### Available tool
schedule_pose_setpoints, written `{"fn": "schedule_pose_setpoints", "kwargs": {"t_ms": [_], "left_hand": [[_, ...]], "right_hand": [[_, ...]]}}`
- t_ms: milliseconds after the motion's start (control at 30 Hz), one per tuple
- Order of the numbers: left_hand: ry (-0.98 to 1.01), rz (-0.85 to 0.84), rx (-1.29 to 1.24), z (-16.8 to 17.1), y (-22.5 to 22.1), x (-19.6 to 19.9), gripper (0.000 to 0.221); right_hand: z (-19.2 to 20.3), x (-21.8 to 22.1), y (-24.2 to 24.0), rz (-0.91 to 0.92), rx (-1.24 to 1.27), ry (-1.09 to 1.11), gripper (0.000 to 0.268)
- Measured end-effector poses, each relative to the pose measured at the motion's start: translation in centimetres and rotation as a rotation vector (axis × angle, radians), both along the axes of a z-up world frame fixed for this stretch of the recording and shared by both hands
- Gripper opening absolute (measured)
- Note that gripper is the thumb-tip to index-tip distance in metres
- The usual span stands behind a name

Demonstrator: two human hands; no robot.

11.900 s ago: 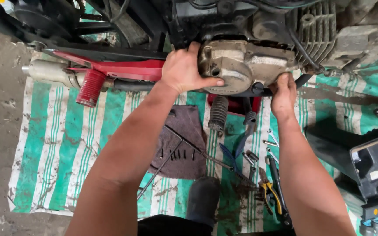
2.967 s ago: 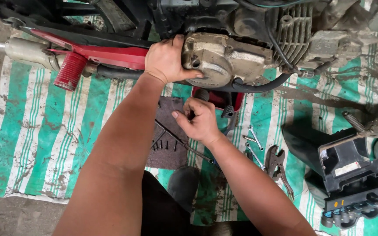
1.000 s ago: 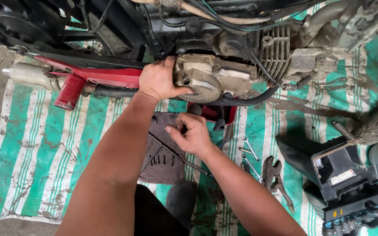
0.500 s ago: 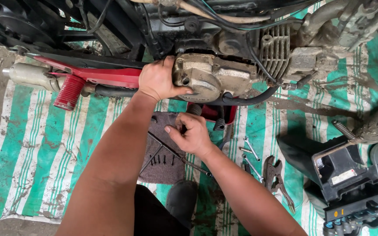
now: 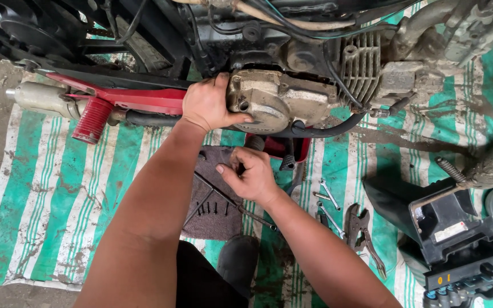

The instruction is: Removing the crankcase cover from a motorcycle engine by wiggling and pulling it by hand.

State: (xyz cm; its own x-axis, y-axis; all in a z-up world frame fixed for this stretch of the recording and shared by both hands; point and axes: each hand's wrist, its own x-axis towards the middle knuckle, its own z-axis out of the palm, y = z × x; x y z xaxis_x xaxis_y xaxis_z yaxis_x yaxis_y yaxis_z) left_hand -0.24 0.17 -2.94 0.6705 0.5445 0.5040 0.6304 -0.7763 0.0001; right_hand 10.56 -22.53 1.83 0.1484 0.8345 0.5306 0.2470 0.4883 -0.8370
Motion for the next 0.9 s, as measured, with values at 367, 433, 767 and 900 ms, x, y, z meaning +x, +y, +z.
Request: {"fn": "schedule_pose_setpoints", "kwargs": {"t_ms": [367,433,767,900], "left_hand": [[0.002,-0.002,-0.018,0.3,-0.2,-0.1,0.128],[0.014,-0.002,-0.043,0.5,-0.3,-0.1,0.127],[0.054,0.013,-0.124,1.0,-0.4,0.0,0.131],[0.053,0.011,-0.134,1.0,-0.4,0.0,0.131]], "right_hand": [[-0.1,-0.1,0.1,-0.006,0.002,-0.012,0.034],[0.0,0.0,0.0,-0.007,-0.003,-0.013,0.034],[-0.3,-0.1,0.0,-0.012,-0.011,-0.012,0.034],[-0.2,-0.2,0.0,-0.016,-0.013,-0.013,0.033]]}}
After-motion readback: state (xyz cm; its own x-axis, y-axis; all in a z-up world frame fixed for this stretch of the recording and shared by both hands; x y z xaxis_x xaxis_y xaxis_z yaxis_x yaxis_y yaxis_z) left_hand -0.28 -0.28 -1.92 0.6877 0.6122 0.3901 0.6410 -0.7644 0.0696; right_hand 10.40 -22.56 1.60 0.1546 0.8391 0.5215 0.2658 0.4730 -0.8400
